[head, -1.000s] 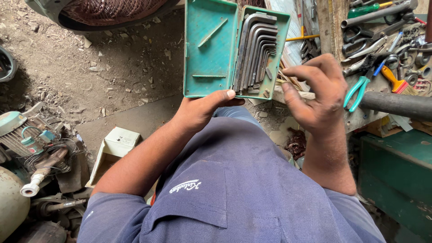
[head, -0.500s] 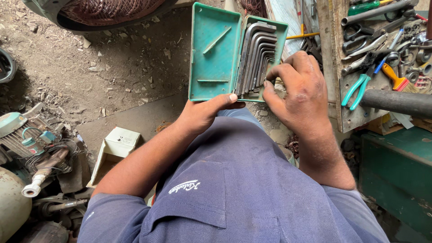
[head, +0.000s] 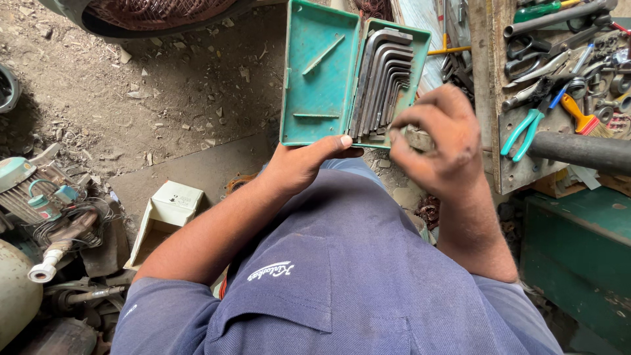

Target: The person opens a green case of hex keys, selects one, then sits on the floor and threads a bolt by hand into a rusty electric motor housing. They continue turning the bolt, then stand and hold the case near the workbench.

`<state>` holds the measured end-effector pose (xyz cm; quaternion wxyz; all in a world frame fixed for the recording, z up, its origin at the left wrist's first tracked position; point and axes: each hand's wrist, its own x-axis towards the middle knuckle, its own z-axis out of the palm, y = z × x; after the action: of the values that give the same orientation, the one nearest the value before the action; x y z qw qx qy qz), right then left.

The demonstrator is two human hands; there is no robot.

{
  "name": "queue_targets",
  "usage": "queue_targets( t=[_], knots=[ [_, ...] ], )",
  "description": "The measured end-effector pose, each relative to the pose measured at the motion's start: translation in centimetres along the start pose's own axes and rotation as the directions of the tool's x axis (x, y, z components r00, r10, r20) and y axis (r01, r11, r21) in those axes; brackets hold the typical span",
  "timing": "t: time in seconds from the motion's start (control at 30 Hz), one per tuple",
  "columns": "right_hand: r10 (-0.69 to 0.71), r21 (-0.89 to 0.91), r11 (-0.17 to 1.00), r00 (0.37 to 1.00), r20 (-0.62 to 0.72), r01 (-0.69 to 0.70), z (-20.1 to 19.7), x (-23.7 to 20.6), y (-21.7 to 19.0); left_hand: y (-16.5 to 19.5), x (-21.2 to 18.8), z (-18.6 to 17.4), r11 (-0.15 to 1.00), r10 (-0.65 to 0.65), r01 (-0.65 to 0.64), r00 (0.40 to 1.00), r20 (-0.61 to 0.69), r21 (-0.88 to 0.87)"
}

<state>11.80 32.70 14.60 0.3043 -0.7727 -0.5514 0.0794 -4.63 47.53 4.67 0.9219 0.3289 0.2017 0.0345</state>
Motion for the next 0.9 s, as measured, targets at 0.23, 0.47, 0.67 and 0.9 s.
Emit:
queue_targets(
  t=[0.23,0.47,0.67,0.9],
  knots=[
    [-0.11,-0.047,0.992,0.98,0.165,0.12,-0.2,0.9,-1.0,0.3,0.0,-0.1,1.0,0.02,-0.019,1.0,0.022,-0.012],
    [-0.079,-0.009,0.997,0.975,0.205,0.083,-0.8,1.1,-1.0,0.4,0.0,-0.1,0.999,0.024,-0.022,0.999,0.042,-0.031],
    [-0.001,0.035,0.999,0.989,0.146,-0.004,-1.9,0.3,0.0,0.6,0.2,-0.3,1.0,0.005,-0.004,1.0,0.031,-0.023],
    [0.055,0.028,0.998,0.991,0.123,-0.059,-2.2,-0.5,0.1,1.3,0.2,-0.5,1.0,-0.011,0.012,0.999,0.052,-0.02]
  ],
)
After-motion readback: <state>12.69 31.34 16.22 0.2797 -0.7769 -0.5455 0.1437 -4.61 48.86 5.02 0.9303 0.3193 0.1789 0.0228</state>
